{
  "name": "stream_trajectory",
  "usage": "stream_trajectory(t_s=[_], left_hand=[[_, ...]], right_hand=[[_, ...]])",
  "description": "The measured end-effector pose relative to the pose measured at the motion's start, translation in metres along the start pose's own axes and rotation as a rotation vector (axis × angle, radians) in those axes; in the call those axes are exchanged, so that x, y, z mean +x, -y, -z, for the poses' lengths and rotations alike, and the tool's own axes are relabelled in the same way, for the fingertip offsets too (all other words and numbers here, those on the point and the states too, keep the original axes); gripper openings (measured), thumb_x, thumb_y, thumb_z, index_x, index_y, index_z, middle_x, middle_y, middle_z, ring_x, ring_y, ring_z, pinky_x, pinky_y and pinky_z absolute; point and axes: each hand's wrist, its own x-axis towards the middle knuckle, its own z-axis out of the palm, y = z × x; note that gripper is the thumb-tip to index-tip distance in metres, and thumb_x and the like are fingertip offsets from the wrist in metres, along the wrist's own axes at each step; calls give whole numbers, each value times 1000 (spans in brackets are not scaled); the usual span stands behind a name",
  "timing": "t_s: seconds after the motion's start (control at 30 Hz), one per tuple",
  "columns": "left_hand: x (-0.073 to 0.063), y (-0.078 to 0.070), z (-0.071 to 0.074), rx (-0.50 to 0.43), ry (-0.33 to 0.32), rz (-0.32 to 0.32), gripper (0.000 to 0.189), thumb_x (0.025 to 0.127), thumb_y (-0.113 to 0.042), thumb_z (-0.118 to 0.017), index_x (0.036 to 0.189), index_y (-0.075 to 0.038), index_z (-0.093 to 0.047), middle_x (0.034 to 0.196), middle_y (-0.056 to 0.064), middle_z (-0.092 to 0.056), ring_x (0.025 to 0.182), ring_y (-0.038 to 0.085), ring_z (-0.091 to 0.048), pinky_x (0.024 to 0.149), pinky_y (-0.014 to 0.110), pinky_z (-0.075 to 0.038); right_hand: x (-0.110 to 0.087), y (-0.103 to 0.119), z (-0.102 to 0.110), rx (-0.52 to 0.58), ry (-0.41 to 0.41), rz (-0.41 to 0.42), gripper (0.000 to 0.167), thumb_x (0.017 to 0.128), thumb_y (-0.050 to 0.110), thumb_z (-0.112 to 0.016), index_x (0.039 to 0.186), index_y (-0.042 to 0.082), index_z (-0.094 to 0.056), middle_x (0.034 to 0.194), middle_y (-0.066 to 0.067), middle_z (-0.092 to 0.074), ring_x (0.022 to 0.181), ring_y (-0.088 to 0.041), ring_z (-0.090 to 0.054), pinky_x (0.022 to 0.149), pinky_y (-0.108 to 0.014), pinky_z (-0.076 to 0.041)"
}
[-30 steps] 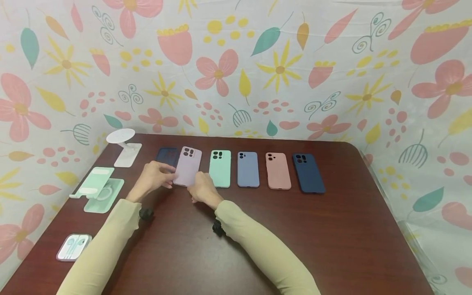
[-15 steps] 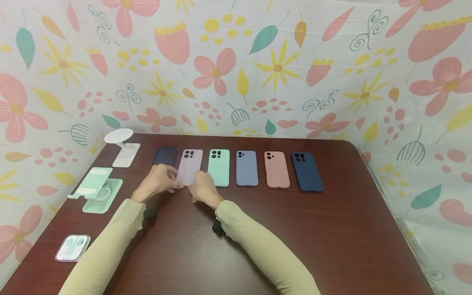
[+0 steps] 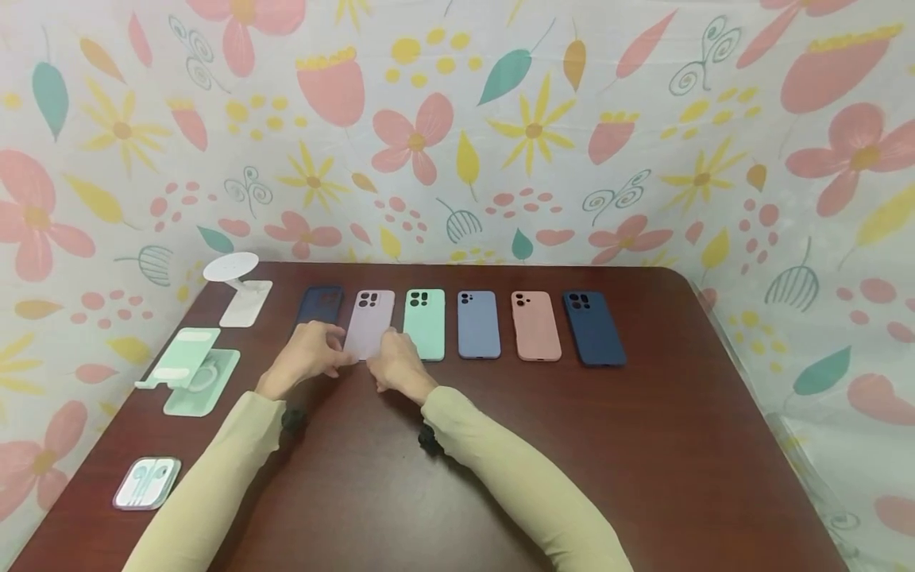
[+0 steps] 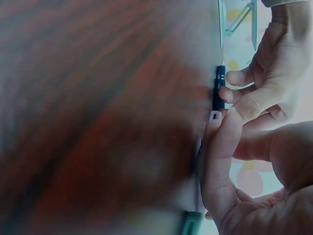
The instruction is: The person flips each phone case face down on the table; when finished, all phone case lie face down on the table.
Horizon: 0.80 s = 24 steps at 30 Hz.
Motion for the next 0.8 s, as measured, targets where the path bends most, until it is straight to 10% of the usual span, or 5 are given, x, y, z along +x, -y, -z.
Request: stream_trajectory(t_s=[0.3,0.8], left_hand=[[-19,-6,32,-12,-3,38,73,93,-19,-87,153,8,-56,95,16,-78,63,17,-78,68,32,-68],[-17,23,85,91,78,123,85,95,-24,-86,161,7,-44,110,21,-71,71,17,-79,85,38,-67]], right_hand=[[-32,36,9,10,1,101,85,101,22,-77,167,-7,-31,63,-6,-73,50,-15,-72,56,-26,-59],[-20,68,-34,20,72,131,89,101,26,-80,170,0,-29,60,-3,-71,50,-16,-71,65,-22,-59]])
